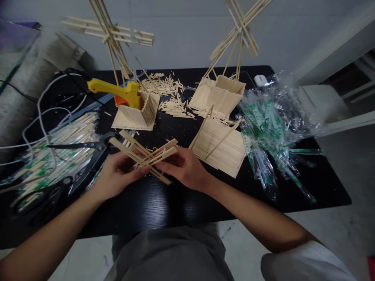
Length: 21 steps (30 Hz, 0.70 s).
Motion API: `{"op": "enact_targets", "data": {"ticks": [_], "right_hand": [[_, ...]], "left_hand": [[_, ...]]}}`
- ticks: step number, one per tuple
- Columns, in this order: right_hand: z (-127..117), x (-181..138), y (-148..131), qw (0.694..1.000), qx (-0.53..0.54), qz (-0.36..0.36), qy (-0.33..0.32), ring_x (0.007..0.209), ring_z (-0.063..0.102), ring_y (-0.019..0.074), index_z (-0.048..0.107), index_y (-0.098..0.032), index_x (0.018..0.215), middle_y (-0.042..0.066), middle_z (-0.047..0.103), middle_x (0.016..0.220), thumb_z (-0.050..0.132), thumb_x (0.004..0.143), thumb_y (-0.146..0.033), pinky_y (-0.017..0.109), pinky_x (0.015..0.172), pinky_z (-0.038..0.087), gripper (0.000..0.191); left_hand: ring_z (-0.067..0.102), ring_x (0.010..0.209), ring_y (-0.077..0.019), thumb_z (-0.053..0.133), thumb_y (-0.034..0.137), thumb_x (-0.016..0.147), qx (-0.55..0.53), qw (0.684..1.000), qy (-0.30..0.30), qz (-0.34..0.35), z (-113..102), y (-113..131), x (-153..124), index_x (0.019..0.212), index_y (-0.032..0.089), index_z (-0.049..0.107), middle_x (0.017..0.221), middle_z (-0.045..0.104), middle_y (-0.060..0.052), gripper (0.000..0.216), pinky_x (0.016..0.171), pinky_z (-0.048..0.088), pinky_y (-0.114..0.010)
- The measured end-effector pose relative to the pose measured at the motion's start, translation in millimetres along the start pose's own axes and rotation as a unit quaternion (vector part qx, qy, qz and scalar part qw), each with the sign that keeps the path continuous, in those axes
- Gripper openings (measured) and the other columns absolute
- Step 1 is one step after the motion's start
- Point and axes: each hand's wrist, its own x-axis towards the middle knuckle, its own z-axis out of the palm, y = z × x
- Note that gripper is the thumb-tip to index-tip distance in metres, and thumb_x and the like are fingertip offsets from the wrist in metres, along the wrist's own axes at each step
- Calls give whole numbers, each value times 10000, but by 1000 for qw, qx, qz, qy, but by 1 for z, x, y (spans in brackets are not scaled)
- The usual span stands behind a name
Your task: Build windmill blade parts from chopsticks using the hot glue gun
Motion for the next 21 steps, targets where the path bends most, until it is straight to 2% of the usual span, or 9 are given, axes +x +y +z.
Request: {"op": "enact_targets", "data": {"ticks": [7,12,16,21], "right_hand": [[-1,0,6,997,-64,-18,44,867,798,218,831,-218,986,37,837,946,981,760,-382,369,885,664,317],[-2,0,4,981,-166,-61,85,847,779,216,847,-207,907,45,822,894,963,780,-409,301,745,633,266],[-3,2,2,978,-179,-60,86,807,772,207,849,-210,877,35,815,850,959,779,-433,292,710,623,267],[-5,5,5,982,-158,-47,88,806,778,215,847,-214,853,36,824,838,940,792,-491,327,758,631,299]], "left_hand": [[763,829,-202,834,362,888,41,998,5,42,6,-4,-1,1052,179,774,927,815,-41,253,738,621,-288],[781,893,-206,825,336,900,52,997,-1,63,7,-5,-1,1049,180,788,1000,830,-55,219,804,637,-296],[787,884,-198,826,341,912,45,997,-4,62,6,-8,-1,1080,198,794,1009,837,-44,223,796,633,-285],[787,947,-224,837,365,909,-11,999,-14,41,8,-6,1,1128,196,796,1049,836,-64,280,861,642,-331]]}}
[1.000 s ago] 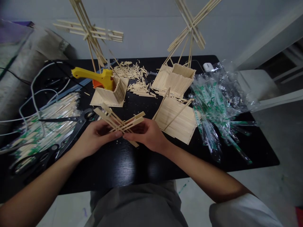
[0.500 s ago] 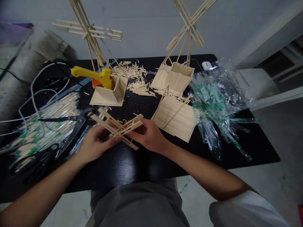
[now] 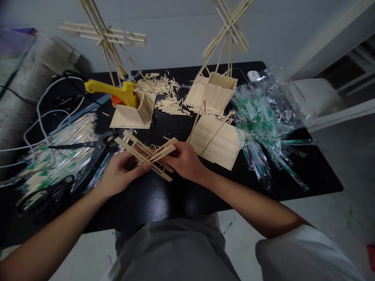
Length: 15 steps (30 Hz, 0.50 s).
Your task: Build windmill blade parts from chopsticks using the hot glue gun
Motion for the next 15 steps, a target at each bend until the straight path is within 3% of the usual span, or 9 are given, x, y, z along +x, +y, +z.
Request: {"op": "enact_targets", "data": {"ticks": [6,10,15], "right_hand": [[3,4,5,999,51,14,-9,815,769,218,847,-212,894,25,824,845,915,795,-567,344,774,636,374],[1,3,0,994,89,50,-23,814,763,191,834,-213,917,18,823,870,916,803,-549,316,776,629,364],[0,2,-7,987,119,88,-67,942,776,194,807,-202,985,31,824,996,975,749,-460,362,955,633,388]], "left_hand": [[669,653,-135,895,374,840,-106,993,9,-51,4,5,7,1040,180,775,798,740,-3,304,558,545,-225],[661,640,-128,892,377,843,-139,987,2,-83,2,1,10,996,172,751,785,726,-3,293,550,548,-222],[691,695,-142,873,376,864,-154,984,-1,-92,0,-5,10,1028,191,728,849,757,-13,287,564,570,-231]]}}
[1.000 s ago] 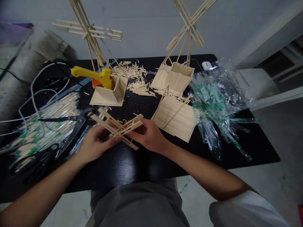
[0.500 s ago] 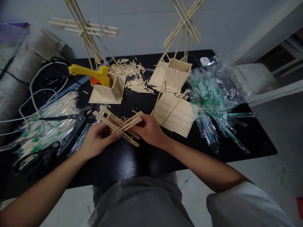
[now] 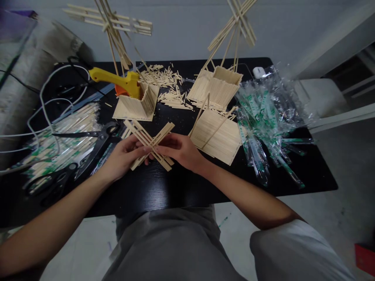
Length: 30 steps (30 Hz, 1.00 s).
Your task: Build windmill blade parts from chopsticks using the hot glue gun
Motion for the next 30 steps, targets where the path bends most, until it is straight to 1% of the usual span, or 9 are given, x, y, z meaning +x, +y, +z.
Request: {"op": "enact_targets", "data": {"ticks": [5,8,10,12,14,17,21,25,30], "right_hand": [[3,1,4,1000,18,11,-3,903,766,190,758,-209,1066,45,808,1054,1024,674,-403,364,881,665,513],[4,1,4,1000,6,20,5,910,776,189,763,-201,1061,54,815,1074,1046,630,-349,360,903,670,536],[3,1,3,1000,14,24,10,908,792,194,764,-199,1065,47,824,1055,1053,612,-328,368,916,678,552],[2,1,2,999,30,25,15,921,808,207,757,-205,1083,45,835,1057,1049,623,-345,383,910,693,563],[1,1,1,998,48,28,20,943,817,214,749,-206,1099,52,842,1082,1038,648,-370,389,900,705,560],[-1,1,0,996,74,42,30,945,820,209,745,-198,1105,56,850,1073,1034,663,-364,381,903,712,554],[-3,1,-1,994,90,49,27,935,823,197,752,-195,1094,42,855,1050,1038,667,-355,369,919,709,538],[-3,1,-3,994,99,50,21,947,820,187,774,-193,1069,42,853,1070,1032,680,-335,354,934,702,488],[-4,1,-4,994,97,46,26,955,814,191,785,-209,1057,43,849,1098,1027,678,-329,366,926,707,466]], "left_hand": [[699,684,-154,892,397,826,26,1000,15,-1,3,-1,1,1053,182,718,845,767,-20,358,553,570,-242],[688,667,-147,919,398,792,36,999,22,2,3,-2,0,1058,180,717,829,756,-15,399,535,564,-230],[690,688,-151,912,406,807,43,999,21,3,2,-2,0,1096,181,724,851,755,-22,412,537,565,-227],[700,739,-161,882,418,850,54,998,13,6,0,0,-1,1127,176,736,876,755,-36,395,561,568,-230],[700,764,-164,866,414,872,62,998,6,6,-1,2,-3,1110,165,752,892,759,-51,364,584,563,-233],[691,758,-161,906,371,823,62,998,12,-5,-1,6,-4,1109,155,769,919,773,-62,383,596,552,-236],[702,778,-168,941,329,768,59,998,17,-22,-5,6,-4,1186,161,781,987,801,-73,478,636,550,-249],[695,743,-163,948,317,742,40,999,12,-12,-10,2,-2,1207,178,787,1000,803,-72,512,643,543,-270],[730,886,-184,955,266,730,49,999,-17,13,-10,3,-1,1141,188,758,1095,788,-76,463,796,590,-299]]}}
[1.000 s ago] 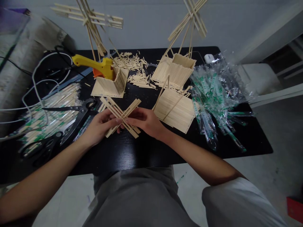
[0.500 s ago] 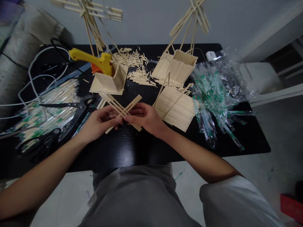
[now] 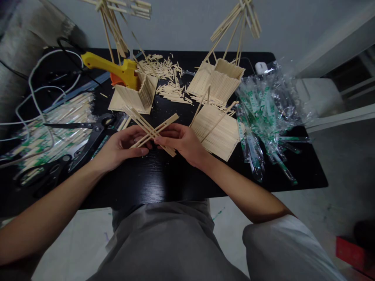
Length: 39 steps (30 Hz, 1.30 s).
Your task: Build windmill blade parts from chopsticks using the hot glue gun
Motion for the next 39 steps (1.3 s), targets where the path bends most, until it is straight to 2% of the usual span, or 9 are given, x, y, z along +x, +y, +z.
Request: {"op": "enact_targets", "data": {"ticks": [5,9,16,21,24,27,31,36,39], "right_hand": [[-1,0,2,1000,-6,-7,4,964,812,186,786,-213,1080,42,843,1119,1012,708,-333,360,931,699,452],[-2,1,2,1000,6,6,10,968,816,198,785,-204,1074,49,846,1109,1022,689,-339,346,904,702,472],[-2,0,1,999,32,11,1,907,826,180,793,-191,1048,38,852,1033,1017,702,-315,292,852,696,430],[-4,1,3,1000,28,9,7,914,825,189,777,-195,1086,45,849,1075,1018,704,-336,360,936,695,473],[-5,2,5,1000,18,-1,5,961,824,198,769,-200,1098,51,841,1109,1010,715,-354,391,970,692,478],[-5,2,4,1000,8,-5,4,1003,819,204,767,-205,1090,51,835,1120,1004,716,-365,386,961,698,471],[-3,2,3,1000,9,-7,6,975,810,190,765,-203,1078,48,836,1100,1016,697,-369,366,939,699,486],[1,-1,5,1000,-17,-16,3,943,807,192,772,-201,1058,43,844,1066,1030,663,-349,355,898,696,494],[4,-2,6,999,-28,-17,-7,977,809,210,775,-199,1055,53,844,1092,1031,658,-339,370,921,689,493]], "left_hand": [[736,966,-193,934,230,776,9,999,-27,25,2,-3,-2,1189,204,685,1132,754,-70,483,876,608,-319],[734,958,-190,890,226,841,15,998,-52,31,4,-4,-4,1302,231,624,1125,740,-62,532,873,606,-318],[709,1016,-198,778,257,956,42,995,-77,41,6,0,-4,1380,244,567,1164,723,-69,473,898,583,-321],[684,1034,-198,754,269,977,68,993,-87,45,8,-2,-6,1447,249,501,1177,684,-74,535,883,575,-316],[652,933,-176,727,300,1001,70,993,-82,49,10,-5,-8,1495,253,472,1108,662,-55,559,821,560,-304],[621,842,-169,713,371,1013,78,994,-54,49,10,-8,-9,1493,246,511,1026,657,-35,535,799,545,-312],[662,911,-206,726,462,998,85,995,-39,46,10,-9,-9,1460,221,581,964,683,-43,541,871,556,-335],[688,860,-188,783,517,942,50,998,-12,41,12,-2,-4,1281,207,706,1065,763,-74,466,717,555,-289],[705,811,-190,850,515,879,34,998,32,31,13,1,-1,1147,192,767,1010,802,-63,428,740,569,-307]]}}
